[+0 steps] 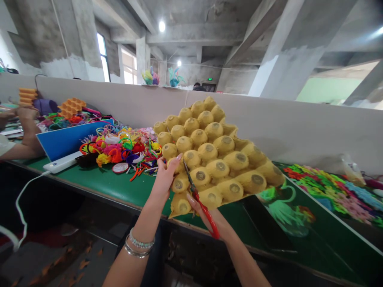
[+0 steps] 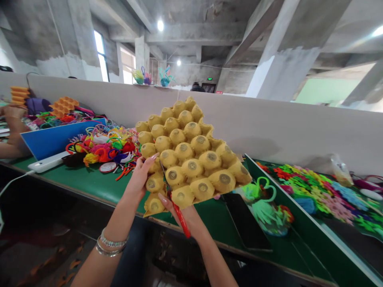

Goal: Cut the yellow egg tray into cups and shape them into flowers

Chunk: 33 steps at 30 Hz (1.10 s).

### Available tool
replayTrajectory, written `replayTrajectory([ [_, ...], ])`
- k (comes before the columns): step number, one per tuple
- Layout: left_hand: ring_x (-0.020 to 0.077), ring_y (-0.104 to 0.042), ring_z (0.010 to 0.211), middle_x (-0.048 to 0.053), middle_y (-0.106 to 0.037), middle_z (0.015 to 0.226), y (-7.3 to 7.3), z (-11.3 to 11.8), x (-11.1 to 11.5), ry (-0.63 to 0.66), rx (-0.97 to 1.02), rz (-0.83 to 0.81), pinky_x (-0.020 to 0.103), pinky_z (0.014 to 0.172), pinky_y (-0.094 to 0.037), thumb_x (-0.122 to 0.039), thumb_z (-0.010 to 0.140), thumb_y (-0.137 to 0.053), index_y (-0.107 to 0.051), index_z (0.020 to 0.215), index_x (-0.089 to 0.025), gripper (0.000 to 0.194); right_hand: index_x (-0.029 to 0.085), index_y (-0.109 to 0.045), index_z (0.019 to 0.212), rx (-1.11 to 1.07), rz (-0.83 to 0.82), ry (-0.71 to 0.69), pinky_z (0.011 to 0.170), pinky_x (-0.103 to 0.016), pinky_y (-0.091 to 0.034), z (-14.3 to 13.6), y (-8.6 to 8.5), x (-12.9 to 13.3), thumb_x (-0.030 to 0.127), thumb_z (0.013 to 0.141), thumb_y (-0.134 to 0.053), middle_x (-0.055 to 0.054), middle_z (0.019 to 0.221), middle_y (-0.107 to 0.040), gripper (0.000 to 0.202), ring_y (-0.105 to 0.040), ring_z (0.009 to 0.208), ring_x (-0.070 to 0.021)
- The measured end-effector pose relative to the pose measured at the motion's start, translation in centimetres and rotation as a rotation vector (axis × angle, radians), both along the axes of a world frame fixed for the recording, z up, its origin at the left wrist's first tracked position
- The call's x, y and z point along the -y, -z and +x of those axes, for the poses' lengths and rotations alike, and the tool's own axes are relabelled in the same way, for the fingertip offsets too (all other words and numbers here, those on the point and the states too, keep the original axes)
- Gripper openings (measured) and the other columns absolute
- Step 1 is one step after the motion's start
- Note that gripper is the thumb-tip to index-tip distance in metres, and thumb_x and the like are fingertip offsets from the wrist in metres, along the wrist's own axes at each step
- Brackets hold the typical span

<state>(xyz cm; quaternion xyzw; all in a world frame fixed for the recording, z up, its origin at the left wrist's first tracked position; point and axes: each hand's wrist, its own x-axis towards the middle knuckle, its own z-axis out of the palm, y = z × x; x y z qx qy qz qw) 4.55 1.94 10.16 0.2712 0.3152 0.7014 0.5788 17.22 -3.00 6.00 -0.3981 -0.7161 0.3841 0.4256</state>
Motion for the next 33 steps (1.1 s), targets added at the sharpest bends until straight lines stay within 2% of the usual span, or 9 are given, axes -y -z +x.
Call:
replayTrajectory([
  [3,0.0138,-0.063,0.066,0.000,-0.064,0.074,0.0,0.3,0.2,-0.023,-0.017,-0.011,0.028,0.066,-0.052,-0.025,0.066,-0.067,-0.039,0.086,-0.020,0.035,0.029,-0.046,0.124,-0.033,0.039,0.013,0.106,-0.041,-0.027,-0.5,-0.6,0.0,0.044,0.077,-0.055,0.000,0.122,-0.054,0.050,-0.033,0.126,-0.0218],
  [7,0.0154,-0.064,0.074,0.002,-0.064,0.080,0.0,0.4,0.4,-0.021,-0.019,-0.001,0.029,0.068,-0.052,-0.028,0.066,-0.067,-0.040,0.087,-0.020,0.036,0.030,-0.043,0.126,-0.032,0.075,0.032,0.105,-0.041,-0.029,-0.6,-0.6,-0.3,0.046,0.076,-0.055,-0.001,0.123,-0.053,0.054,-0.033,0.126,-0.0223],
  [11,0.0149,-0.063,0.076,0.002,-0.063,0.083,0.2,0.3,0.6,-0.054,-0.024,-0.008,0.028,0.069,-0.052,-0.029,0.068,-0.066,-0.040,0.087,-0.020,0.034,0.029,-0.042,0.127,0.004,0.084,0.042,0.106,-0.042,-0.028,-0.6,-0.2,-0.2,0.047,0.075,-0.056,-0.001,0.123,-0.053,0.057,-0.034,0.125,-0.0227],
  [16,0.0152,-0.063,0.080,0.003,-0.063,0.085,0.3,0.3,0.6,-0.055,-0.022,0.002,0.027,0.072,-0.052,-0.026,0.070,-0.063,-0.039,0.087,-0.020,0.030,0.028,-0.043,0.126,-0.041,0.065,0.130,0.107,-0.043,-0.025,-1.0,0.5,0.0,0.048,0.075,-0.056,-0.002,0.124,-0.052,0.057,-0.034,0.125,-0.0228],
  [23,0.0141,-0.064,0.076,0.002,-0.063,0.086,0.1,0.0,0.3,-0.023,-0.040,-0.013,0.027,0.070,-0.052,-0.024,0.072,-0.061,-0.039,0.087,-0.020,0.027,0.032,-0.047,0.123,0.004,0.134,0.194,0.109,-0.042,-0.022,-1.1,1.7,-0.7,0.046,0.074,-0.056,0.004,0.121,-0.054,0.051,-0.031,0.127,-0.0226],
  [27,0.0144,-0.064,0.077,0.002,-0.062,0.084,0.3,-0.1,0.0,-0.045,-0.055,-0.031,0.027,0.069,-0.052,-0.022,0.071,-0.061,-0.038,0.088,-0.020,0.028,0.035,-0.049,0.120,-0.022,0.112,0.176,0.108,-0.040,-0.023,-1.3,1.5,-0.7,0.043,0.073,-0.057,0.005,0.121,-0.055,0.048,-0.030,0.127,-0.0210],
  [33,0.0144,-0.063,0.081,0.000,-0.062,0.083,0.7,-0.1,-0.1,-0.096,-0.033,0.006,0.026,0.071,-0.051,-0.022,0.069,-0.062,-0.037,0.087,-0.022,0.031,0.029,-0.042,0.127,-0.052,0.071,0.141,0.106,-0.041,-0.027,-1.5,1.2,-0.8,0.045,0.075,-0.055,0.000,0.124,-0.053,0.055,-0.031,0.127,-0.0219],
])
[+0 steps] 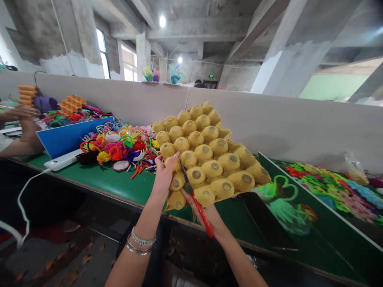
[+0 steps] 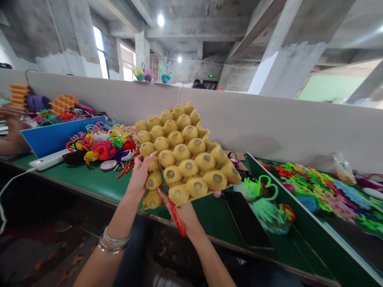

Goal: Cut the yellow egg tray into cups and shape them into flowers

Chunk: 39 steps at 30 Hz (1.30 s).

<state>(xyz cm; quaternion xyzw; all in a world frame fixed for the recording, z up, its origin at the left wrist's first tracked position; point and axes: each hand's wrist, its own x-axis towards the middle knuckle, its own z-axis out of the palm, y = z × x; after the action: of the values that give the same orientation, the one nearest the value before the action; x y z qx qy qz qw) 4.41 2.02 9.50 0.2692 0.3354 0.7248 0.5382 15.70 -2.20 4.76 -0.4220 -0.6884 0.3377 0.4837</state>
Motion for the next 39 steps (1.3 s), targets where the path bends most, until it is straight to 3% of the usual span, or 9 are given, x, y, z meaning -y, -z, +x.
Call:
replayTrajectory([
  [4,0.0151,-0.063,0.083,0.000,-0.061,0.084,0.3,0.2,-0.2,0.000,0.017,0.069,0.026,0.073,-0.050,-0.025,0.068,-0.063,-0.038,0.087,-0.022,0.031,0.027,-0.041,0.128,0.009,0.018,0.017,0.105,-0.046,-0.027,0.1,0.2,0.0,0.047,0.072,-0.059,-0.003,0.124,-0.053,0.062,-0.032,0.126,-0.0247],
  [11,0.0163,-0.063,0.084,0.001,-0.063,0.087,0.2,0.2,0.0,0.026,0.022,0.073,0.028,0.074,-0.050,-0.026,0.065,-0.064,-0.036,0.087,-0.022,0.036,0.029,-0.044,0.125,-0.042,-0.106,-0.064,0.102,-0.043,-0.033,0.4,0.0,0.4,0.051,0.070,-0.058,-0.002,0.122,-0.054,0.061,-0.039,0.122,-0.0233],
  [18,0.0144,-0.063,0.079,0.000,-0.062,0.088,-0.1,0.5,0.2,-0.038,0.012,0.194,0.027,0.072,-0.050,-0.026,0.065,-0.066,-0.037,0.090,-0.022,0.038,0.027,-0.048,0.122,0.019,-0.094,-0.055,0.103,-0.041,-0.031,0.3,-0.6,1.0,0.047,0.076,-0.054,-0.002,0.120,-0.056,0.050,-0.041,0.120,-0.0223],
  [24,0.0106,-0.061,0.078,-0.002,-0.062,0.089,-0.4,0.5,0.5,-0.100,-0.022,0.315,0.022,0.073,-0.048,-0.025,0.065,-0.067,-0.039,0.093,-0.024,0.039,0.028,-0.051,0.118,0.121,-0.151,-0.105,0.097,-0.038,-0.037,1.2,-0.3,1.3,0.039,0.079,-0.053,-0.001,0.118,-0.057,0.041,-0.048,0.114,-0.0246],
  [29,0.0104,-0.062,0.081,-0.003,-0.062,0.090,-0.6,0.1,0.6,-0.061,0.004,0.350,0.023,0.076,-0.047,-0.023,0.065,-0.066,-0.040,0.093,-0.024,0.038,0.029,-0.055,0.111,0.075,-0.173,-0.120,0.095,-0.036,-0.038,1.1,-0.2,1.4,0.040,0.080,-0.050,0.000,0.116,-0.057,0.033,-0.050,0.110,-0.0224],
  [32,0.0111,-0.062,0.082,-0.002,-0.063,0.091,-0.8,0.2,0.6,-0.098,0.010,0.351,0.022,0.076,-0.048,-0.023,0.065,-0.067,-0.039,0.093,-0.024,0.039,0.027,-0.058,0.099,0.131,-0.172,-0.073,0.088,-0.035,-0.042,1.3,0.1,1.2,0.043,0.080,-0.048,-0.001,0.106,-0.061,0.027,-0.054,0.101,-0.0223],
  [36,0.0116,-0.062,0.084,-0.002,-0.062,0.090,-1.2,0.4,0.5,-0.167,-0.010,0.386,0.020,0.075,-0.047,-0.023,0.061,-0.070,-0.038,0.091,-0.024,0.043,0.023,-0.056,0.080,0.287,-0.171,-0.045,0.069,-0.031,-0.046,1.9,0.5,1.0,0.045,0.080,-0.047,0.001,0.078,-0.060,0.024,-0.057,0.075,-0.0187],
  [39,0.0120,-0.061,0.086,-0.001,-0.061,0.092,-1.2,0.3,0.3,-0.197,-0.011,0.398,0.021,0.076,-0.046,-0.024,0.061,-0.070,-0.039,0.091,-0.024,0.043,0.023,-0.052,0.076,0.330,-0.148,-0.028,0.065,-0.028,-0.044,2.1,0.5,1.0,0.044,0.080,-0.047,0.003,0.074,-0.056,0.022,-0.054,0.070,-0.0159],
])
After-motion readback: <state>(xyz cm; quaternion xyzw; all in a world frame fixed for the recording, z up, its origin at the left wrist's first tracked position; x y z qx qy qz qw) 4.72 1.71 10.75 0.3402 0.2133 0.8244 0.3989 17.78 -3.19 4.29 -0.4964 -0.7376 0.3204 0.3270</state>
